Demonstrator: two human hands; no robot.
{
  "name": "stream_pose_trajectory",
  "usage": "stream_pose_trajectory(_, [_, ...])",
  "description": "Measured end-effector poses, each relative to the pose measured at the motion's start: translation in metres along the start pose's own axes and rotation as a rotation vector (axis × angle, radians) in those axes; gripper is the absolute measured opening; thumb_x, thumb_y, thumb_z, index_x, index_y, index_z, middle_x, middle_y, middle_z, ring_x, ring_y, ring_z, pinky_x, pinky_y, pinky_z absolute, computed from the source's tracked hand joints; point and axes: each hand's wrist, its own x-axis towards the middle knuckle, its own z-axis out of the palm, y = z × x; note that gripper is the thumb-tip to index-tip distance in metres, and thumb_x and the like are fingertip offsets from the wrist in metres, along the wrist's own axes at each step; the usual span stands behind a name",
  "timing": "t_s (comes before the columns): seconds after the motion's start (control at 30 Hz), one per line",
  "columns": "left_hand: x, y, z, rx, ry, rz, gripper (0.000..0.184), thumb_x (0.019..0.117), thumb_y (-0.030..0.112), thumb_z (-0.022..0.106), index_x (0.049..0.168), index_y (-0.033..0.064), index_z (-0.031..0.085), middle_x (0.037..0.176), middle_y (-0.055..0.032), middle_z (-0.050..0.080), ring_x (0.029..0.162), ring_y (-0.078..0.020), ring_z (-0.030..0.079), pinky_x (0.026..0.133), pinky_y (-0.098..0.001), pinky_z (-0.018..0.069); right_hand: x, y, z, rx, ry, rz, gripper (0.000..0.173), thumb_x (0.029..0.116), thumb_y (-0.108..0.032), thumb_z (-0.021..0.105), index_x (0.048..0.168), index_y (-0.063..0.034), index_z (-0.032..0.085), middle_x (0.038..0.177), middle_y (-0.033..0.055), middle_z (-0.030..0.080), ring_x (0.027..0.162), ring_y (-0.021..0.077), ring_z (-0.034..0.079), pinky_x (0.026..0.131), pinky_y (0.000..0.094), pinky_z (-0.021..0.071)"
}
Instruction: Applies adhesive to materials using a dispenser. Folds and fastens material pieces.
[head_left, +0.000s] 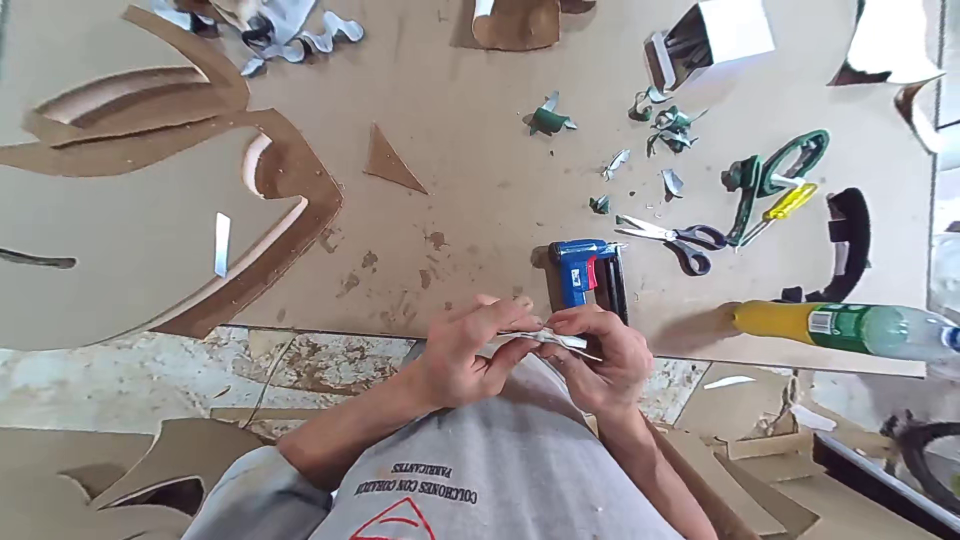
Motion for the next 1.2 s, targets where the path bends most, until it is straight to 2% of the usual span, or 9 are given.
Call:
stream_pose_trajectory(0.2, [-0.004,-0.002,0.003,0.112,0.042,-0.042,0.045,0.0942,0.008,0.074,0.133,0.0019,0.051,0.104,-0.0082,0.076,0.098,-0.0146,0.073,0.09,-0.0321,0.0612,-0.005,0.002,-0.005,0.061,0.09,0.167,0.041,0.0939,-0.017,0.075,0.127,-0.0065,0.053,0.111,0.0052,0.072,0.096,0.0158,0.072,0.083,0.0335,0.064])
stream_pose_trajectory(0.3, [-0.009,-0.011,-0.001,0.225,0.053,-0.11,0.037,0.0957,0.01,0.072,0.127,-0.0017,0.057,0.103,-0.0093,0.076,0.098,-0.0138,0.073,0.09,-0.0325,0.0617,-0.017,0.005,-0.019,-0.35,0.186,0.231,0.033,0.0973,-0.019,0.068,0.118,0.0051,0.06,0.106,0.0097,0.071,0.089,0.0123,0.071,0.076,0.0286,0.0629])
stream_pose_trajectory(0.47, [-0.038,-0.082,-0.004,0.499,-0.13,-0.294,0.033,0.0985,0.02,0.067,0.125,0.0003,0.067,0.107,-0.0078,0.077,0.102,-0.0186,0.073,0.093,-0.0379,0.0593,-0.052,0.036,-0.05,-0.857,0.113,0.555,0.029,0.0965,-0.026,0.065,0.116,-0.0054,0.072,0.106,0.0097,0.071,0.086,0.0139,0.07,0.073,0.031,0.0612])
stream_pose_trajectory(0.67, [-0.083,-0.14,0.0,0.613,-0.281,-0.396,0.044,0.099,0.024,0.063,0.137,0.002,0.061,0.108,-0.0102,0.076,0.102,-0.029,0.071,0.094,-0.0474,0.0561,-0.015,0.108,-0.172,-1.166,0.279,0.716,0.033,0.0991,-0.016,0.058,0.13,-0.0066,0.066,0.125,0.0189,0.067,0.116,0.0352,0.065,0.097,0.0557,0.0532])
stream_pose_trajectory(0.83, [-0.083,-0.143,-0.001,0.65,-0.293,-0.335,0.044,0.1001,0.027,0.059,0.137,0.0035,0.061,0.11,-0.0133,0.074,0.101,-0.0313,0.07,0.09,-0.0473,0.0569,0.03,0.163,-0.265,-1.131,0.584,0.894,0.04,0.0972,-0.019,0.053,0.135,-0.0137,0.065,0.136,0.0154,0.063,0.125,0.0335,0.06,0.102,0.0562,0.0485])
stream_pose_trajectory(0.97, [-0.082,-0.144,0.002,0.615,-0.28,-0.35,0.044,0.0996,0.025,0.06,0.137,0.0018,0.06,0.111,-0.0134,0.074,0.101,-0.0297,0.07,0.092,-0.0474,0.0564,0.046,0.171,-0.31,-1.074,0.795,1.098,0.059,0.0924,-0.036,0.066,0.139,-0.0007,0.056,0.134,0.0297,0.059,0.124,0.0457,0.058,0.099,0.063,0.0497])
stream_pose_trajectory(1.03, [-0.081,-0.141,-0.001,0.607,-0.269,-0.372,0.044,0.0988,0.024,0.062,0.136,0.0011,0.06,0.111,-0.0128,0.074,0.101,-0.0265,0.071,0.095,-0.0465,0.056,0.064,0.146,-0.275,-1.096,0.684,1.261,0.062,0.0884,-0.034,0.068,0.131,0.0099,0.058,0.132,0.0341,0.059,0.121,0.0462,0.06,0.096,0.06,0.0517])
stream_pose_trajectory(1.1, [-0.084,-0.139,-0.004,0.601,-0.267,-0.406,0.043,0.098,0.024,0.064,0.135,0.0022,0.062,0.113,-0.0122,0.074,0.105,-0.0247,0.071,0.099,-0.0453,0.0558,0.111,0.087,-0.235,-0.919,0.456,1.659,0.057,0.0991,-0.022,0.054,0.146,0.0085,0.045,0.155,0.0255,0.044,0.142,0.033,0.046,0.114,0.0458,0.0406])
stream_pose_trajectory(1.2, [-0.084,-0.145,-0.004,0.572,-0.256,-0.389,0.045,0.095,0.03,0.068,0.132,0.0034,0.065,0.115,-0.0114,0.074,0.107,-0.0234,0.071,0.099,-0.044,0.056,0.1,0.08,-0.233,-0.967,0.767,1.405,0.049,0.1035,-0.016,0.046,0.147,0.0059,0.046,0.152,0.0217,0.05,0.137,0.0266,0.052,0.114,0.038,0.0396])
